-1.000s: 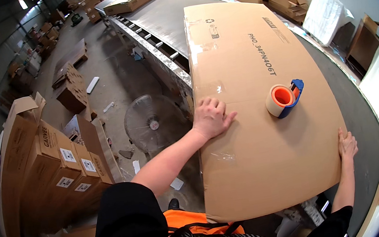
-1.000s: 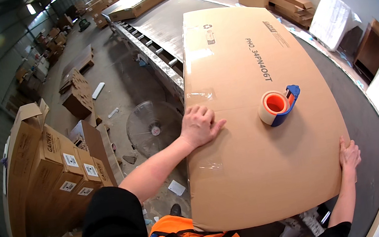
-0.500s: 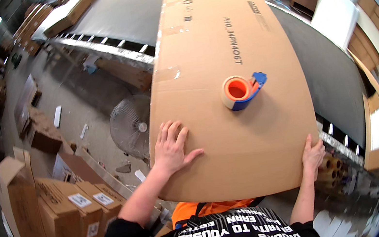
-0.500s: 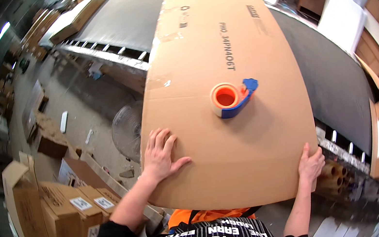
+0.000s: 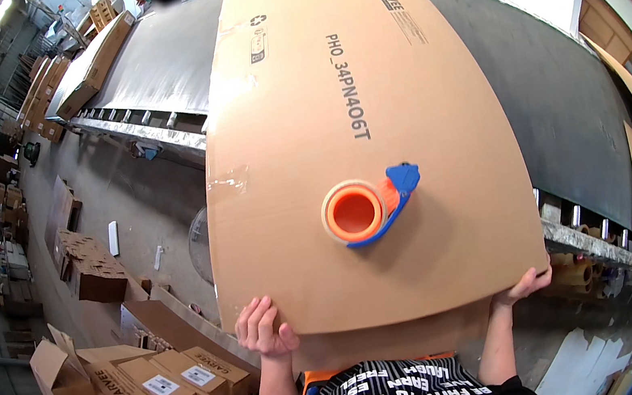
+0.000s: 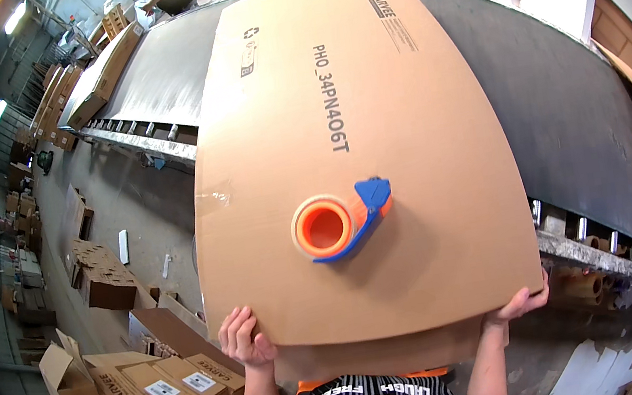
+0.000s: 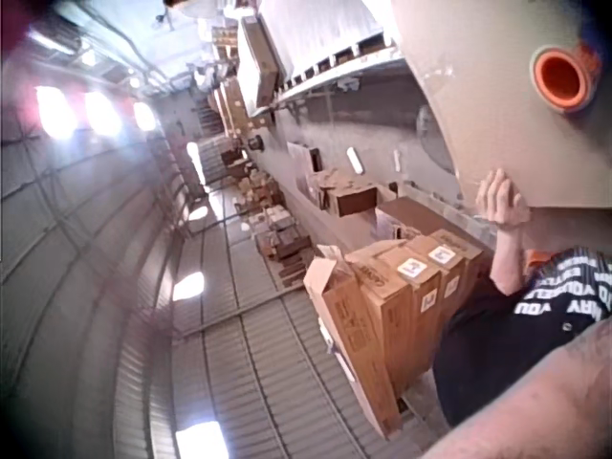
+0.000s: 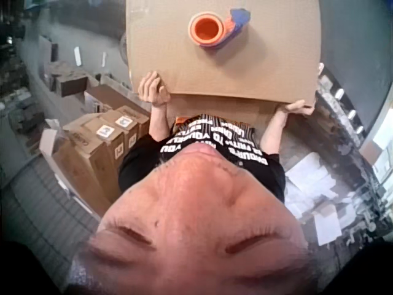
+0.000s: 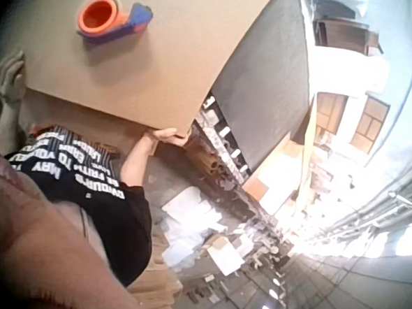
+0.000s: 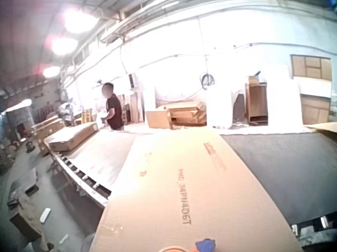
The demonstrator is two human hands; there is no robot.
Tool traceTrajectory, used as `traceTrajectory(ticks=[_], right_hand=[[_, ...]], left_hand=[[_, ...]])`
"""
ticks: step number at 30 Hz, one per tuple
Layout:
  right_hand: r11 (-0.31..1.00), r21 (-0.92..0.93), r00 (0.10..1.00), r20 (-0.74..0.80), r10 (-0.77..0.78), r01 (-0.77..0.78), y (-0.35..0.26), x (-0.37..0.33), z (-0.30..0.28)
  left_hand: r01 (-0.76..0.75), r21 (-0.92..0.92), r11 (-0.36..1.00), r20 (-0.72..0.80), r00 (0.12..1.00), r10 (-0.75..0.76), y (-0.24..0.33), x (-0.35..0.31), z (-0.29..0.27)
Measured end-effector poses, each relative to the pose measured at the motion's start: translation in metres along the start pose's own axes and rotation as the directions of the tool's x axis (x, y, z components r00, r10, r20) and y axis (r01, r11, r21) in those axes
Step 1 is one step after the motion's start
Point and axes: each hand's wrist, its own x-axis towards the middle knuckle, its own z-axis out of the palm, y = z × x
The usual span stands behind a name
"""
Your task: The person tapes the edges of a flat cardboard box using a tape dispenser, inserts large foam sheets into the box, and then continues taping the exterior seams to seal it.
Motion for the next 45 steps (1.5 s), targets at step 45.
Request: traceTrajectory(ticks=[45], right_hand=[[0.783,-0.569,0.937,0.061,0.344,-0.25,-0.22,-0.082,0.141]], left_hand=[[-0.468,-0.701,0.539,0.396,0.373,0.839,0.035,0.135,0.136]])
